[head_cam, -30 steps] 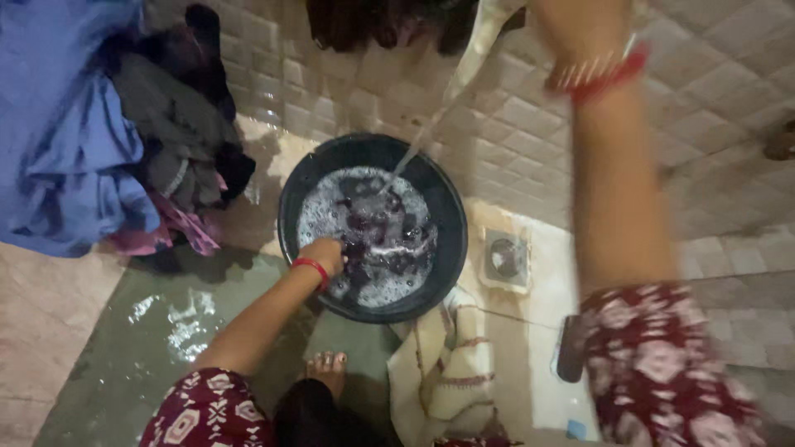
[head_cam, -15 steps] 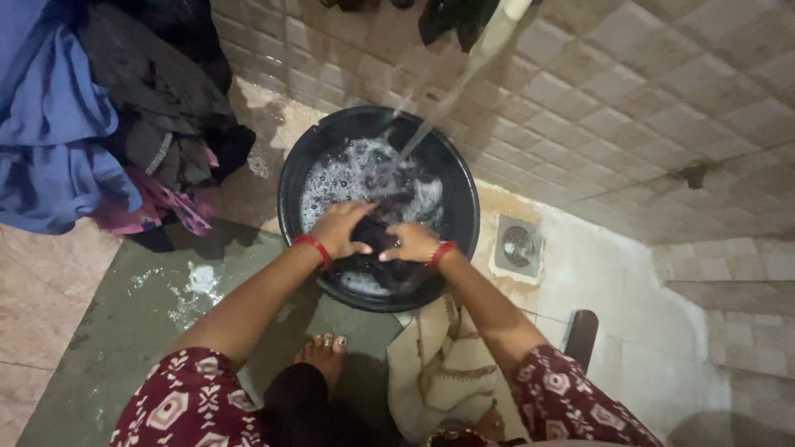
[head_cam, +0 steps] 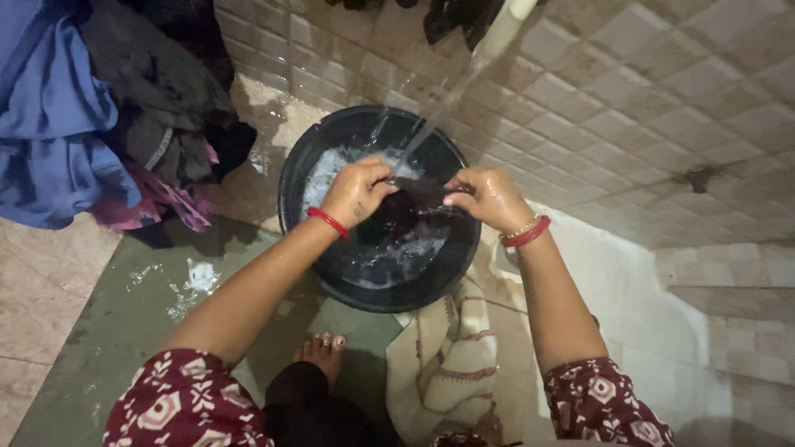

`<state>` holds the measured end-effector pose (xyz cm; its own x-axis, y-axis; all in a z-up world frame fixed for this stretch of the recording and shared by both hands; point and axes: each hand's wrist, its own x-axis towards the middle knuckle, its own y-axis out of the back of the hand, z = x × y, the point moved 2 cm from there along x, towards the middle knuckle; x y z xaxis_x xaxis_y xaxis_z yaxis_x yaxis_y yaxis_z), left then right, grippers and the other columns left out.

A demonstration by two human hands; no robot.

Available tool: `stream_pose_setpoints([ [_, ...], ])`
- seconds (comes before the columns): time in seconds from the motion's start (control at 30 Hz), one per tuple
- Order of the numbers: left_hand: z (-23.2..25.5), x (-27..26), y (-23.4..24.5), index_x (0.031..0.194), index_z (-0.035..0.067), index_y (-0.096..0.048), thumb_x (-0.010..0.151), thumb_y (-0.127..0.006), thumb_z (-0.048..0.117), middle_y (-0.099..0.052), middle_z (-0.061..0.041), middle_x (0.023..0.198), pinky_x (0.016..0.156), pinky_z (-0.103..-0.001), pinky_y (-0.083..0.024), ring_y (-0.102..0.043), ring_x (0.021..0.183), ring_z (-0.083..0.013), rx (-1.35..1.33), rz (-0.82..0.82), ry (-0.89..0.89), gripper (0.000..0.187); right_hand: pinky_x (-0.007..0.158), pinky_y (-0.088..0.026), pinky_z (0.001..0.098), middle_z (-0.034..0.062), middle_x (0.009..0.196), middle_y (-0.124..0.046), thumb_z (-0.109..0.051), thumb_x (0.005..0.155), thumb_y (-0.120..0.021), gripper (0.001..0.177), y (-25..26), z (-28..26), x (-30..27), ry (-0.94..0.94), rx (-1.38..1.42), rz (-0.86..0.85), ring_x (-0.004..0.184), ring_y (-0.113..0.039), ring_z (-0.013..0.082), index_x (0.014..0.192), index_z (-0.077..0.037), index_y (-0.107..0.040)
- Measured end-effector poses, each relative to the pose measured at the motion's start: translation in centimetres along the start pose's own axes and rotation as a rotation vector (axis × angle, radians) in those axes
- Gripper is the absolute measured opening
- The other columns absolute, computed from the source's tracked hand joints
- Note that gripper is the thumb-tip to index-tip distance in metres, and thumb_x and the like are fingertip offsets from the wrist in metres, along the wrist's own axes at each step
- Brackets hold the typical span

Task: The person scrubs a striped floor mat with a brush and soap, then rinses it in a basin of water. The person repeatedly scrubs, rinses, and wrings the mat to remove soap and dirt.

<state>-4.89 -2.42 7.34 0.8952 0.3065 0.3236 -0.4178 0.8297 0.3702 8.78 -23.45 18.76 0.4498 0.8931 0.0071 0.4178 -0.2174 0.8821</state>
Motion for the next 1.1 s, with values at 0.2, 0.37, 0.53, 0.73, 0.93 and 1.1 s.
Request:
stream_pose_setpoints([
  [0.2,6.5,2.2,5.0,0.096,0.005,-0.068,0.089,-0.073,0.015,-0.062,-0.013,0.095,0.078,-0.044,-0.05,-0.062,0.089,-0.0346,0.017,0.187,-0.067,0.014,0.069,-0.049,0.0355,0.0132,0.08,-0.07,-0.029,0.091,-0.08,0.028,0.4,1.8,0.1,-0.1,0.028,0.206,0.074,-0.061,0.0233,0.091,-0.002,-0.072],
  [0.37,1.1,1.8,2.7,0.1,0.006,-0.068,0.093,-0.07,0.02,-0.066,-0.014,0.101,0.086,-0.049,-0.051,-0.062,0.102,-0.0382,0.358,-0.037,-0.089,0.016,0.069,-0.051,0.0353,0.0126,0.084,-0.071,-0.025,0.091,-0.077,0.022,-4.0,3.9,-0.8,-0.129,0.169,0.427,0.076,-0.067,0.0243,0.091,-0.003,-0.074],
  [0.53,-10.3,-5.3,-6.2,0.143,0.018,-0.047,0.091,-0.066,0.038,-0.051,-0.016,0.143,0.107,-0.051,-0.045,-0.048,0.133,-0.0389,0.744,-0.792,0.232,0.059,0.092,-0.049,0.0507,0.0247,0.112,-0.07,-0.03,0.09,-0.075,0.057,-20.8,6.7,0.6,-0.388,0.036,-0.209,0.105,-0.067,0.0374,0.139,-0.01,-0.053],
  [0.73,-15.8,-10.6,-11.8,0.159,0.032,-0.035,0.093,-0.065,0.038,-0.031,-0.006,0.167,0.121,-0.063,-0.031,-0.033,0.149,-0.035,0.999,-1.0,0.286,0.073,0.087,-0.051,0.0509,0.0197,0.106,-0.071,-0.014,0.088,-0.063,0.06,-30.2,7.9,-1.8,-0.015,-0.482,-0.45,0.101,-0.069,0.0362,0.146,-0.025,-0.052],
  [0.93,-7.9,-9.2,-7.6,0.155,0.026,-0.035,0.076,-0.086,0.052,-0.058,-0.015,0.14,0.108,-0.046,-0.048,-0.058,0.131,-0.0346,0.62,-1.235,0.387,0.097,0.087,-0.053,0.048,0.017,0.107,-0.073,-0.025,0.09,-0.069,0.027,-23.6,7.0,-3.0,-0.153,-0.183,-0.629,0.099,-0.069,0.0379,0.114,-0.017,-0.075],
  [1.1,-4.2,-7.7,-2.8,0.126,0.01,-0.061,0.074,-0.079,0.023,-0.07,-0.019,0.103,0.075,-0.053,-0.057,-0.068,0.091,-0.0397,0.6,-0.344,0.044,0.057,0.082,-0.059,0.0378,0.0144,0.104,-0.078,-0.02,0.084,-0.079,0.023,-12.7,5.8,-4.8,0.003,0.086,0.003,0.094,-0.076,0.0303,0.106,-0.013,-0.079],
])
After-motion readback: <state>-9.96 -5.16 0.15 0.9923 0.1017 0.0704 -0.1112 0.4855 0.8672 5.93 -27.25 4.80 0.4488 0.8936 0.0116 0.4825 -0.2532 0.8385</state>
